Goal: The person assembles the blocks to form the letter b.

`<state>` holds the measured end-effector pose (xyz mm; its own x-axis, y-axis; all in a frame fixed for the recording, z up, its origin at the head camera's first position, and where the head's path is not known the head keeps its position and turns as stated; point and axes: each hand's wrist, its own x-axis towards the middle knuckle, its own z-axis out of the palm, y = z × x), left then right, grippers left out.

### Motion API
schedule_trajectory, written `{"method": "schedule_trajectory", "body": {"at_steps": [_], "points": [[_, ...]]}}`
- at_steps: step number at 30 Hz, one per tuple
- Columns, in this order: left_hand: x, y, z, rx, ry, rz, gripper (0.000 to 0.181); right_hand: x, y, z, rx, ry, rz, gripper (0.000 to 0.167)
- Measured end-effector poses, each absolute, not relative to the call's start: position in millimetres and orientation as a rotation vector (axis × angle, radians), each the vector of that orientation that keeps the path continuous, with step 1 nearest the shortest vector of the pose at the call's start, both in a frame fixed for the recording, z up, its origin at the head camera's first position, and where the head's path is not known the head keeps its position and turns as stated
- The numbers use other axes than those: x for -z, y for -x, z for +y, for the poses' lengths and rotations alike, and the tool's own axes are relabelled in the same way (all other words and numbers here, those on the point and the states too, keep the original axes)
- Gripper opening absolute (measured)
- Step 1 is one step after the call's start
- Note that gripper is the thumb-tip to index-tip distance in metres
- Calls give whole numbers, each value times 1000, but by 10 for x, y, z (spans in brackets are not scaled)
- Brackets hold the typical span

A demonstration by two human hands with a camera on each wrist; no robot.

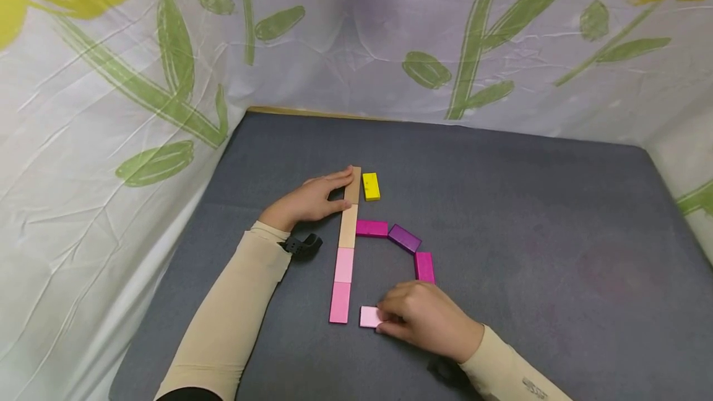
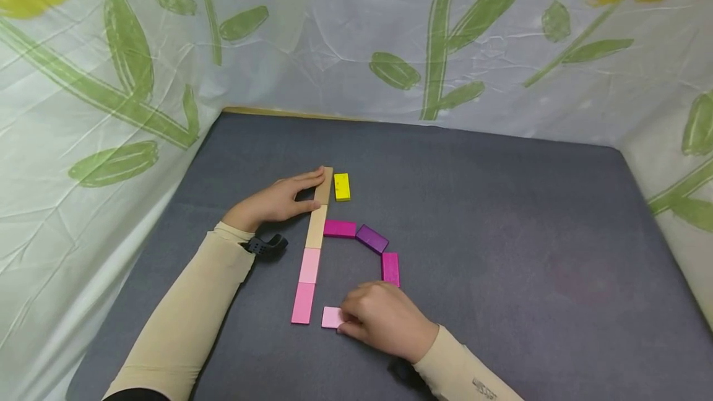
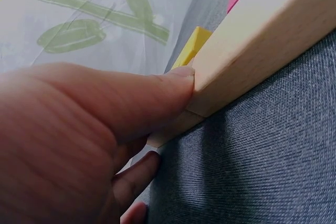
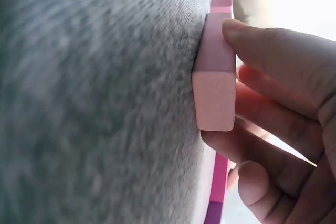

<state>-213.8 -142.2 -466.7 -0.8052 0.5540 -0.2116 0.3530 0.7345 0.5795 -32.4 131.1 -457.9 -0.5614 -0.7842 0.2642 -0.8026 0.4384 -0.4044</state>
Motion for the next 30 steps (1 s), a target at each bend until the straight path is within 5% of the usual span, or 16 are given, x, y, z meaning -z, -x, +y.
{"method": "schedule_trajectory", "body": {"at_steps": [30], "points": [[4658, 2128, -1403, -733, -661, 2563, 72, 4621, 360, 1191, -909, -1364, -2765, 17]]}}
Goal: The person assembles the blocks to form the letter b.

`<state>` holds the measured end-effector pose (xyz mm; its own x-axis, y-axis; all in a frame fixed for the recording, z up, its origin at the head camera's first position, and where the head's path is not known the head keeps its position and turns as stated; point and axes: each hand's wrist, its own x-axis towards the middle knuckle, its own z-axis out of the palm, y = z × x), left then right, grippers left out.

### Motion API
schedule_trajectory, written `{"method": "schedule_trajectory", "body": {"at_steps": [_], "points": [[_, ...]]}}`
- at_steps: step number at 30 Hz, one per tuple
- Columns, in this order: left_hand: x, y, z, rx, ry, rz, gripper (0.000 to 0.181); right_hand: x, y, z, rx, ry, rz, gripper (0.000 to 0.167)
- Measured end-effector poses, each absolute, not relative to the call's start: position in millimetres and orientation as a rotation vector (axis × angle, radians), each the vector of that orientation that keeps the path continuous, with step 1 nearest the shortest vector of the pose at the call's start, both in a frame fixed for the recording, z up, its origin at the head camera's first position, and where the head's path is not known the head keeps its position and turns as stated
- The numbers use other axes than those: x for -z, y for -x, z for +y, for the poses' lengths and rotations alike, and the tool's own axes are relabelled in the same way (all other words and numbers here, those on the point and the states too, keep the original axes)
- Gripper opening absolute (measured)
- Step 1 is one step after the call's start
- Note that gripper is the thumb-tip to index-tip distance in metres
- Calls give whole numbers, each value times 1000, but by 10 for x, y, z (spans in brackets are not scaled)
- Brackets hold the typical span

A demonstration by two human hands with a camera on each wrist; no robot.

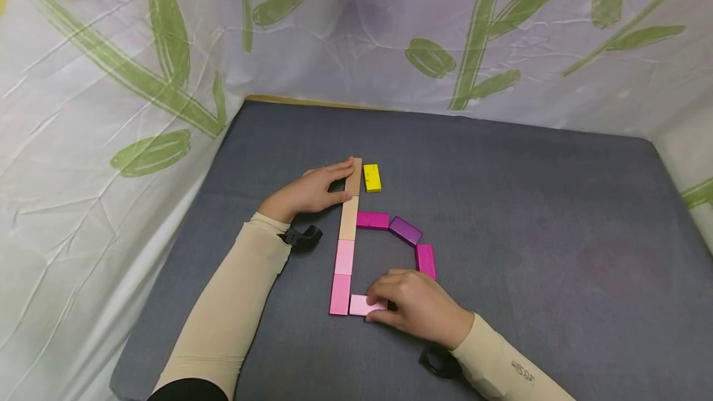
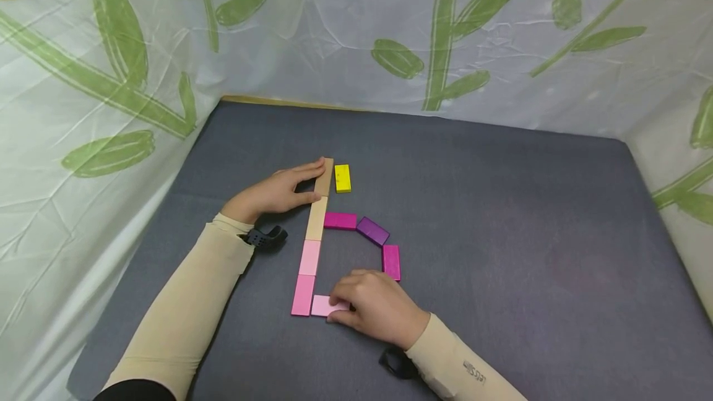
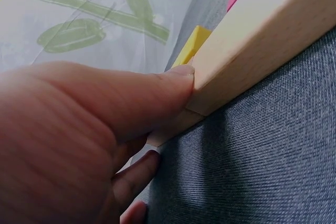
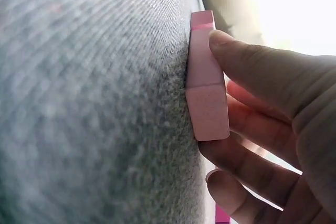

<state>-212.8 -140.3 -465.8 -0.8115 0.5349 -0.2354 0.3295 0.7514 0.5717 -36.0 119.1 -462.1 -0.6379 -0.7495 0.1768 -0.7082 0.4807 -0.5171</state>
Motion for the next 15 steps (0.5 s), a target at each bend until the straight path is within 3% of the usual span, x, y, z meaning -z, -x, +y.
{"method": "schedule_trajectory", "body": {"at_steps": [15], "points": [[4681, 2146, -1415, -749, -675, 2558, 72, 4631, 355, 1190, 869, 1286, 2611, 17]]}}
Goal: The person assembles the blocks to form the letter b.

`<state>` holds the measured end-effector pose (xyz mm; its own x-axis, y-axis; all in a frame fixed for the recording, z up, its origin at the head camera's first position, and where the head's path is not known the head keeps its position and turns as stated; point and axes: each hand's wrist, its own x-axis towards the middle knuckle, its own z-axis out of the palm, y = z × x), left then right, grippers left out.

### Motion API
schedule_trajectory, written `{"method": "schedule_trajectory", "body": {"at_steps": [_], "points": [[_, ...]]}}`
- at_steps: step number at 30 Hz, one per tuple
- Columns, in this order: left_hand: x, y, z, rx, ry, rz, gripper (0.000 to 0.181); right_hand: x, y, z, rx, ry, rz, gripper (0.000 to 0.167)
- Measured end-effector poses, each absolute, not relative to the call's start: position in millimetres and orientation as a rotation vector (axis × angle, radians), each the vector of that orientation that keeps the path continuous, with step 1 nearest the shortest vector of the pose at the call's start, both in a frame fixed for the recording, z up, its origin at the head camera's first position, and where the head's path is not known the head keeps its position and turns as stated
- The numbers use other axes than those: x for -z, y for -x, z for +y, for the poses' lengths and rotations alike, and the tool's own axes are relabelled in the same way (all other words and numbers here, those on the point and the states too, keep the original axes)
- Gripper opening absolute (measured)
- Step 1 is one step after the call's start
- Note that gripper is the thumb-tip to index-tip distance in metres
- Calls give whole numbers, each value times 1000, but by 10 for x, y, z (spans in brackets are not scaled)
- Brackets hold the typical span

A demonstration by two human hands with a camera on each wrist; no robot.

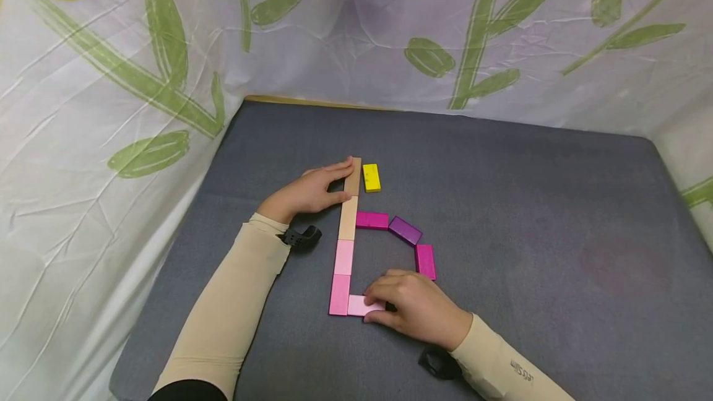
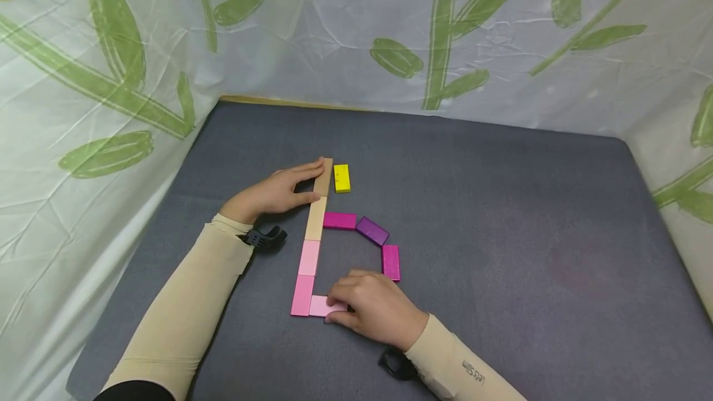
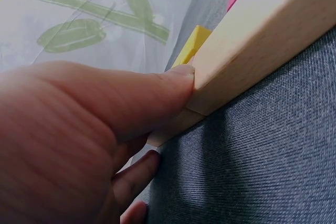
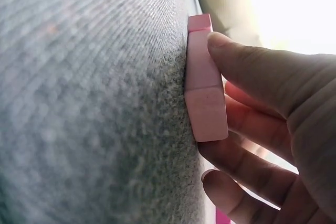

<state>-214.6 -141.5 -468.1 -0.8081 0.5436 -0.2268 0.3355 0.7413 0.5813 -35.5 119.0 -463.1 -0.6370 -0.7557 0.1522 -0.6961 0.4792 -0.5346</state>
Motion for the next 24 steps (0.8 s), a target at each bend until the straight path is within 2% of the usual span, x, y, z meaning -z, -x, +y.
{"method": "schedule_trajectory", "body": {"at_steps": [10, 18, 24], "points": [[4663, 2141, -1409, -743, -663, 2558, 72, 4628, 355, 1195, 866, 1258, 2586, 18], [4652, 2146, -1416, -734, -665, 2571, 72, 4622, 352, 1213, 857, 1280, 2600, 33], [4665, 2136, -1406, -734, -673, 2562, 72, 4593, 353, 1252, 873, 1244, 2628, 33]]}}
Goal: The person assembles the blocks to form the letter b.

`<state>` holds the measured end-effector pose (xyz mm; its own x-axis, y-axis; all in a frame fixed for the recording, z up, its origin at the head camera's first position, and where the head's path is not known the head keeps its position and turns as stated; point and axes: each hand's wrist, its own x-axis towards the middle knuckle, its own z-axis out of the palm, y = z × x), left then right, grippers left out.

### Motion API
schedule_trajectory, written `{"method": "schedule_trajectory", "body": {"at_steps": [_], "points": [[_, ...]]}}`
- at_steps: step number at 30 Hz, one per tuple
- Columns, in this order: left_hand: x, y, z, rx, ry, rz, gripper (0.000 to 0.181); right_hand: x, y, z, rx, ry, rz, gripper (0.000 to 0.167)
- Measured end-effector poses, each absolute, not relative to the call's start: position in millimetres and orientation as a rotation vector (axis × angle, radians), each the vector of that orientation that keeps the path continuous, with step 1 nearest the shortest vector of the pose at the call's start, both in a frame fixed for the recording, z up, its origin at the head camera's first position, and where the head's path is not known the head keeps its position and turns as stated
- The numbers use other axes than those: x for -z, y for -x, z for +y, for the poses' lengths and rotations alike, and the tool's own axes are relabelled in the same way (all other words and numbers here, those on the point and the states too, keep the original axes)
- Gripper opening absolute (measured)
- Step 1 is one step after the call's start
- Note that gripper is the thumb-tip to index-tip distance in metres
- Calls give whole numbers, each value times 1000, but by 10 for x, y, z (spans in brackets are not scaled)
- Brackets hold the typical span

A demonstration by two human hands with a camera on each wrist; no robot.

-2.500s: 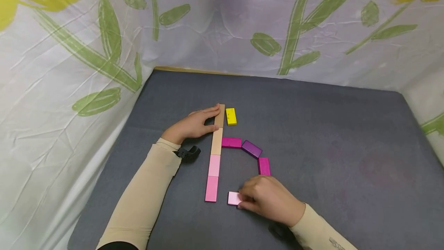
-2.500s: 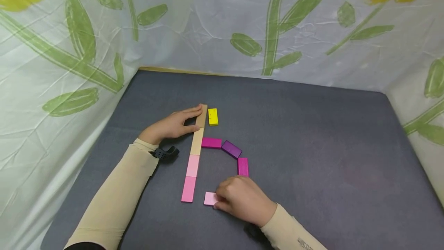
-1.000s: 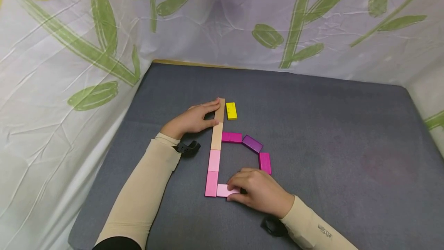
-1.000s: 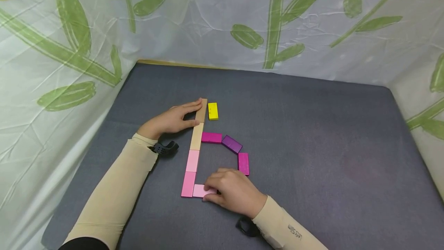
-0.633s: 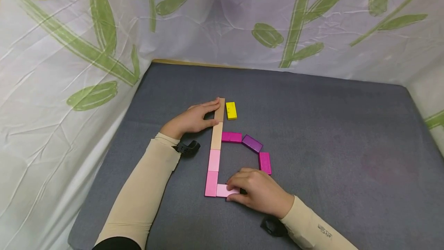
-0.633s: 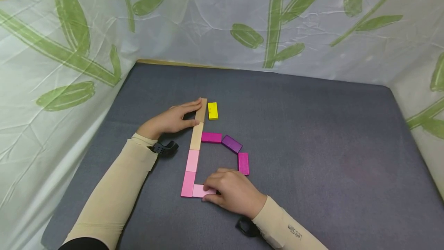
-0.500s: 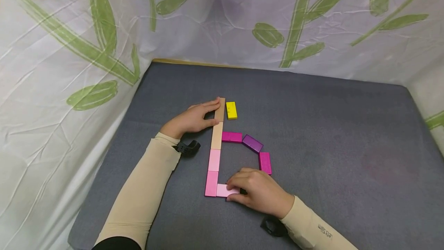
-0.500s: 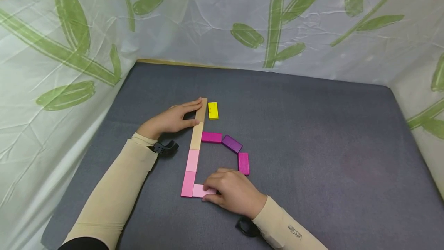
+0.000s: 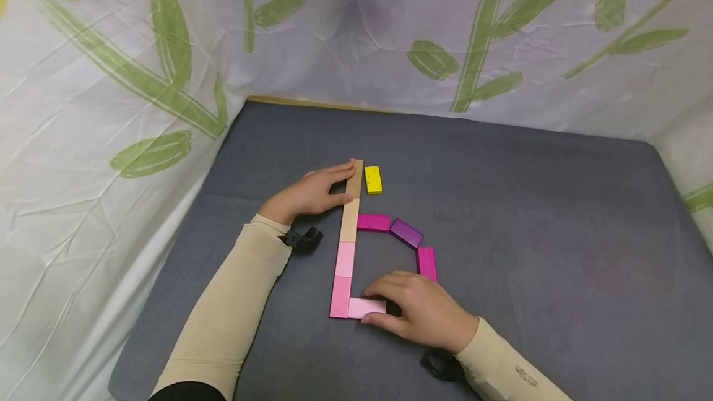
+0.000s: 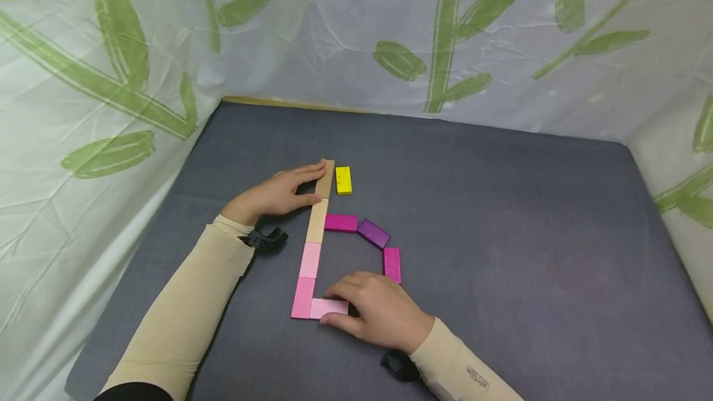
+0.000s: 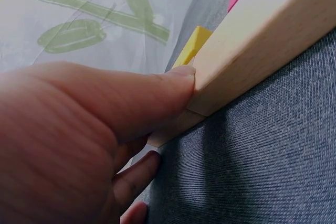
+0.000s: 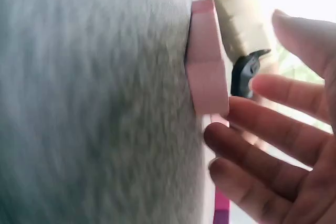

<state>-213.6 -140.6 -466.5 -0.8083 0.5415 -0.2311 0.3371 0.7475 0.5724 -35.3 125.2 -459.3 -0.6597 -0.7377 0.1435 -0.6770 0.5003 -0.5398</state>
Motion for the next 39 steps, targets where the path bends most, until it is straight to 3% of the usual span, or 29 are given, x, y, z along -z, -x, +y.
{"method": "schedule_trajectory", "body": {"at_steps": [17, 30, 39], "points": [[4663, 2142, -1396, -707, -650, 2568, 72, 4387, 702, 1422, 910, 1229, 2796, 22], [4638, 2137, -1430, -699, -637, 2578, 73, 4107, 1243, 1402, 711, 1044, 2902, 24], [4666, 2133, -1414, -725, -678, 2570, 71, 4119, 1564, 1282, 658, 1017, 2848, 33]]}}
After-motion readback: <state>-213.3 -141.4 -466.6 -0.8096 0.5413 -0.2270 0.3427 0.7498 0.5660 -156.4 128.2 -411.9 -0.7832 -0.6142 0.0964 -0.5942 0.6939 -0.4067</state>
